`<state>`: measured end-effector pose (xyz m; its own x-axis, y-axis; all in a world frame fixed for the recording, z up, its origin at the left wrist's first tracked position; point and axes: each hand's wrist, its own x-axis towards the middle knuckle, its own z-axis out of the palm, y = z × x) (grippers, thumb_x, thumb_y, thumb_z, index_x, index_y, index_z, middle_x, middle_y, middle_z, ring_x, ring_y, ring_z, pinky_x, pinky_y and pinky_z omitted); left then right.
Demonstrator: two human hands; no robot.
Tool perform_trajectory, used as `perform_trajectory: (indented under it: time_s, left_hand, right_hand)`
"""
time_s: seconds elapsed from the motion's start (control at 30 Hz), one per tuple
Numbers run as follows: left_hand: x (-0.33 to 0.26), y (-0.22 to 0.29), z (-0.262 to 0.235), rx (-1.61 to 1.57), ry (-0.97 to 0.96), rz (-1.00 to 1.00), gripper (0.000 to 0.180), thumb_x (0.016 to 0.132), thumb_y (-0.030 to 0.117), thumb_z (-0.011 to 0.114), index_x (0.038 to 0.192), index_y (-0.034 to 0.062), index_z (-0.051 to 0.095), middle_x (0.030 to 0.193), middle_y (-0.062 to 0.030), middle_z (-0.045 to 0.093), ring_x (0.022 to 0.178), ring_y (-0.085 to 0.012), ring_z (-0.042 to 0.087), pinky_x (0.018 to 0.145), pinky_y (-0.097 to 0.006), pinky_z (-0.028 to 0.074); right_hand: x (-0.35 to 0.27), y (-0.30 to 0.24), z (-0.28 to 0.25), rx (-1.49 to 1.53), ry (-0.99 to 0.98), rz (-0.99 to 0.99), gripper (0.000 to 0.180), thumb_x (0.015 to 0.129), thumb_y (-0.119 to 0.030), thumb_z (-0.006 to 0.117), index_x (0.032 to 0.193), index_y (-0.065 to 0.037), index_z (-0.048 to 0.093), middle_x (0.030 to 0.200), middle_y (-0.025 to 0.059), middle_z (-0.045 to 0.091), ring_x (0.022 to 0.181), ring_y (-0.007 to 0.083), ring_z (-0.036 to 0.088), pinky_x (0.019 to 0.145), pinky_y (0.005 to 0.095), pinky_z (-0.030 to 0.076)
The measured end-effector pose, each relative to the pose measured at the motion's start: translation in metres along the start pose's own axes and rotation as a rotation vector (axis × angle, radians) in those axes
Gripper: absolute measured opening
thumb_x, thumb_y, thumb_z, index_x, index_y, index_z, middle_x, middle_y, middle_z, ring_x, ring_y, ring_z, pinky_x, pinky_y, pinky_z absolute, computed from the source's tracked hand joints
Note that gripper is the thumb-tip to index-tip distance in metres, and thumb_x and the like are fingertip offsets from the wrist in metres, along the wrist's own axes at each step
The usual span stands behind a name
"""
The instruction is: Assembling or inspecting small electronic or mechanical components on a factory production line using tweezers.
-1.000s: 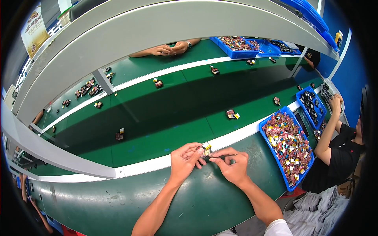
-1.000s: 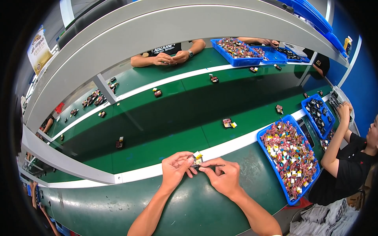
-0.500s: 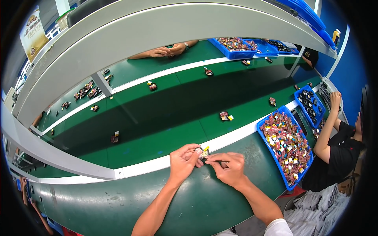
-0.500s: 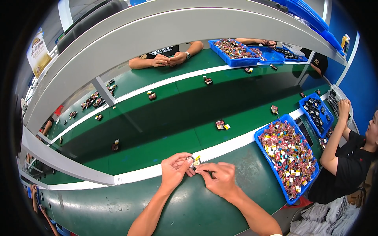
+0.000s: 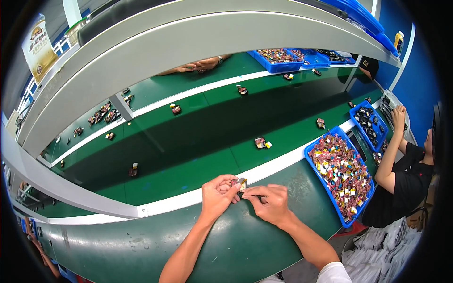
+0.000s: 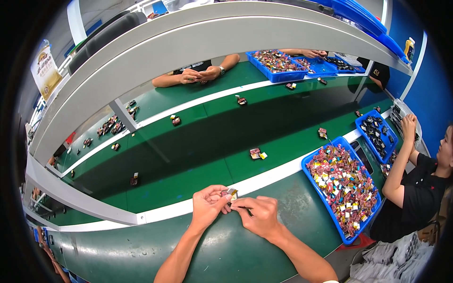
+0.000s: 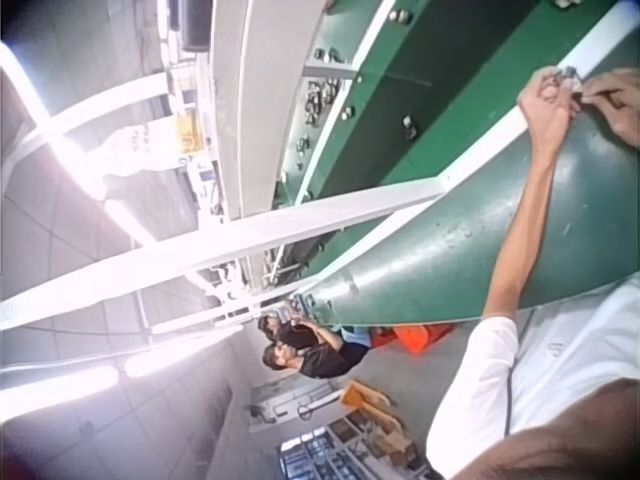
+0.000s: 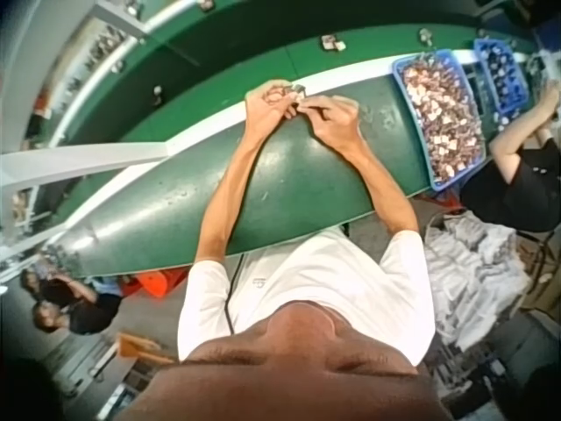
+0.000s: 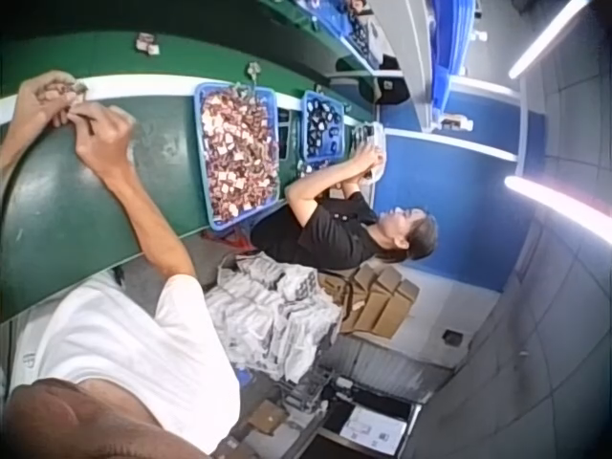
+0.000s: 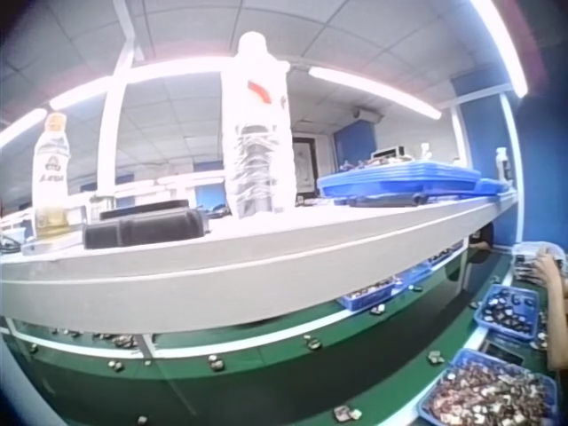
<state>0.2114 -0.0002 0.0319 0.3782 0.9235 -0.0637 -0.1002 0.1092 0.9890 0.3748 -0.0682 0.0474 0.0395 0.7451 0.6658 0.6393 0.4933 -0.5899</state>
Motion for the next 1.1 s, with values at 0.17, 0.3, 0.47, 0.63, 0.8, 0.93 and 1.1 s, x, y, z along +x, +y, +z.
perform_trajectory:
  time_s: [0.17,0.3,0.47,0.63,0.8,0.93,1.1]
  left_hand:
    - [0.002,0.003,0.001,0.051,0.001,-0.031,0.017,0.087,-0.003,0.07,0.103,-0.0088,0.065,0.075,-0.011,0.069,0.056,-0.0135,0.066,0.05,-0.025,0.053]
    - [0.015,0.003,-0.004,0.073,-0.004,-0.048,0.016,0.086,-0.005,0.069,0.102,-0.0093,0.065,0.076,-0.0129,0.069,0.056,-0.0156,0.066,0.049,-0.026,0.054]
    - [0.06,0.02,-0.042,0.216,0.331,0.053,0.018,0.091,0.003,0.067,0.098,-0.0125,0.064,0.08,-0.0164,0.07,0.058,-0.0181,0.068,0.048,-0.028,0.057]
    - [0.085,0.027,-0.083,1.431,0.894,0.293,0.021,0.092,0.02,0.066,0.097,0.0009,0.069,0.097,-0.0151,0.061,0.076,-0.0355,0.07,0.062,-0.044,0.058]
    - [0.106,0.035,-0.048,1.153,0.464,0.479,0.015,0.085,0.014,0.067,0.095,0.0045,0.074,0.096,-0.013,0.072,0.088,-0.0328,0.07,0.075,-0.041,0.056]
    - [0.144,0.021,0.014,0.878,-0.004,0.445,0.02,0.078,0.014,0.076,0.094,0.0032,0.075,0.087,-0.0115,0.072,0.071,-0.0216,0.065,0.069,-0.034,0.053]
    - [0.159,0.021,0.036,1.07,-0.031,0.268,0.023,0.075,0.025,0.08,0.091,0.0097,0.075,0.091,-0.0063,0.073,0.084,-0.0248,0.069,0.077,-0.038,0.055]
  right_hand:
    - [-0.002,-0.002,0.002,-0.005,0.016,0.016,0.015,0.073,0.0,0.08,0.08,-0.01,0.071,0.077,0.0008,0.075,0.054,0.0154,0.066,0.047,0.0268,0.042]
    - [-0.003,0.006,0.007,0.043,0.114,0.0,0.015,0.073,0.0,0.081,0.082,-0.009,0.073,0.076,0.0023,0.075,0.05,0.0146,0.062,0.047,0.0263,0.043]
    - [0.007,0.003,-0.007,0.051,0.212,0.091,0.016,0.073,0.0,0.082,0.084,-0.008,0.073,0.08,0.0039,0.075,0.044,0.0117,0.053,0.046,0.0242,0.043]
    - [0.004,0.007,-0.012,0.035,0.194,0.133,0.015,0.074,0.0,0.081,0.084,-0.006,0.073,0.084,0.0044,0.076,0.043,0.0117,0.052,0.047,0.0244,0.044]
    - [0.008,0.0,-0.007,0.066,0.197,0.055,0.013,0.075,-0.003,0.081,0.083,-0.007,0.073,0.083,0.0043,0.076,0.049,0.0155,0.061,0.05,0.0261,0.048]
    - [0.005,0.007,-0.011,0.004,0.179,0.037,0.012,0.074,-0.003,0.081,0.082,-0.008,0.072,0.083,0.0041,0.076,0.051,0.0165,0.063,0.05,0.0263,0.048]
    - [0.005,0.006,-0.008,0.018,0.162,0.055,0.013,0.074,-0.004,0.081,0.082,-0.008,0.072,0.083,0.0042,0.076,0.049,0.0165,0.062,0.05,0.0261,0.047]
